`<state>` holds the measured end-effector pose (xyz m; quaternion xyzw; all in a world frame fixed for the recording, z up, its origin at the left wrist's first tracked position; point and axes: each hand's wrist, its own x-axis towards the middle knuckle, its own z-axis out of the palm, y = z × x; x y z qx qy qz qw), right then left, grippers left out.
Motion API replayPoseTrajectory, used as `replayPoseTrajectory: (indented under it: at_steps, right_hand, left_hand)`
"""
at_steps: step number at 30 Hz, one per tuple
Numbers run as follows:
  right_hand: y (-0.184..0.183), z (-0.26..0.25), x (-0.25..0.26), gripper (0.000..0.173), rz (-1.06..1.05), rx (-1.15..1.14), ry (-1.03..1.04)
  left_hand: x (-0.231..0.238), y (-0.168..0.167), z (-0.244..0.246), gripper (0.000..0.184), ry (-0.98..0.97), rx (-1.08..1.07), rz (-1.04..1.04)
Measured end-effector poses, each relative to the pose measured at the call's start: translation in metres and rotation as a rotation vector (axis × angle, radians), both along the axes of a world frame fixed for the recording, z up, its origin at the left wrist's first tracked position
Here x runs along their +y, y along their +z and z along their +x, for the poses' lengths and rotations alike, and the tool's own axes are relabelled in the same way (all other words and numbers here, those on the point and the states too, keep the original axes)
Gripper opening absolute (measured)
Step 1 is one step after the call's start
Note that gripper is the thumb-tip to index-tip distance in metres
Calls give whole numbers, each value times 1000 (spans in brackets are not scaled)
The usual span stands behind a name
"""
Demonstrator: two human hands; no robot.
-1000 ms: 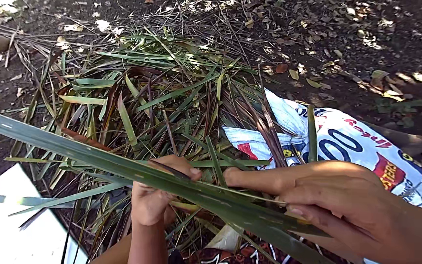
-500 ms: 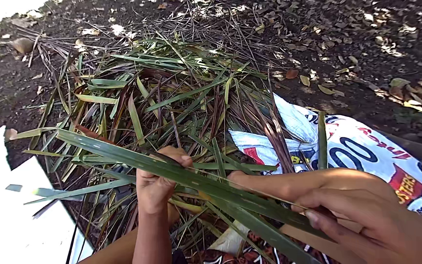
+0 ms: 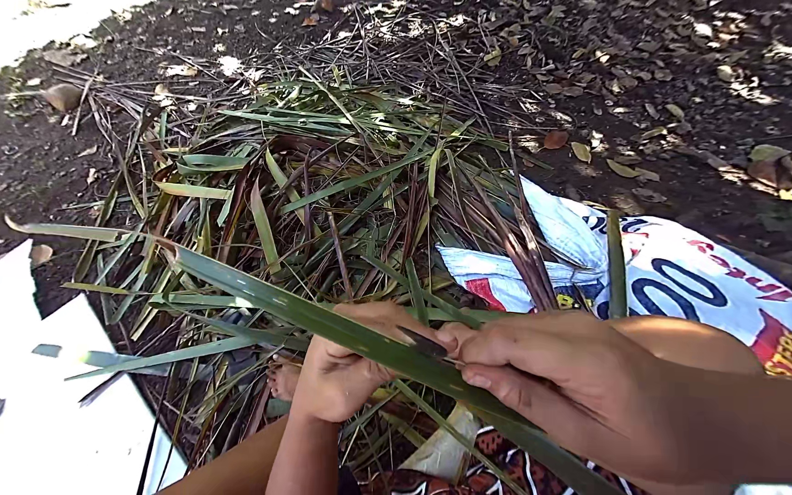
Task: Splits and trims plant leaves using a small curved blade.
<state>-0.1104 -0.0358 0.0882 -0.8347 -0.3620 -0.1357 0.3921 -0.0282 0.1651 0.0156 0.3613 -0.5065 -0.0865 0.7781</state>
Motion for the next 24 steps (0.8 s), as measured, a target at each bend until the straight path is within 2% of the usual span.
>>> replayPoseTrajectory:
  at_steps: [8, 13, 24]
  right_hand:
    - [-3, -20, -18, 24, -137, 34, 16]
    - [-2, -23, -31, 24, -168, 101, 31]
    - [-1, -30, -51, 27, -157, 153, 9]
  left_hand:
    - [19, -1, 16, 23, -52, 33, 11]
    - [17, -2, 19, 21, -89, 36, 14]
    - [20, -3, 24, 22, -23, 49, -22]
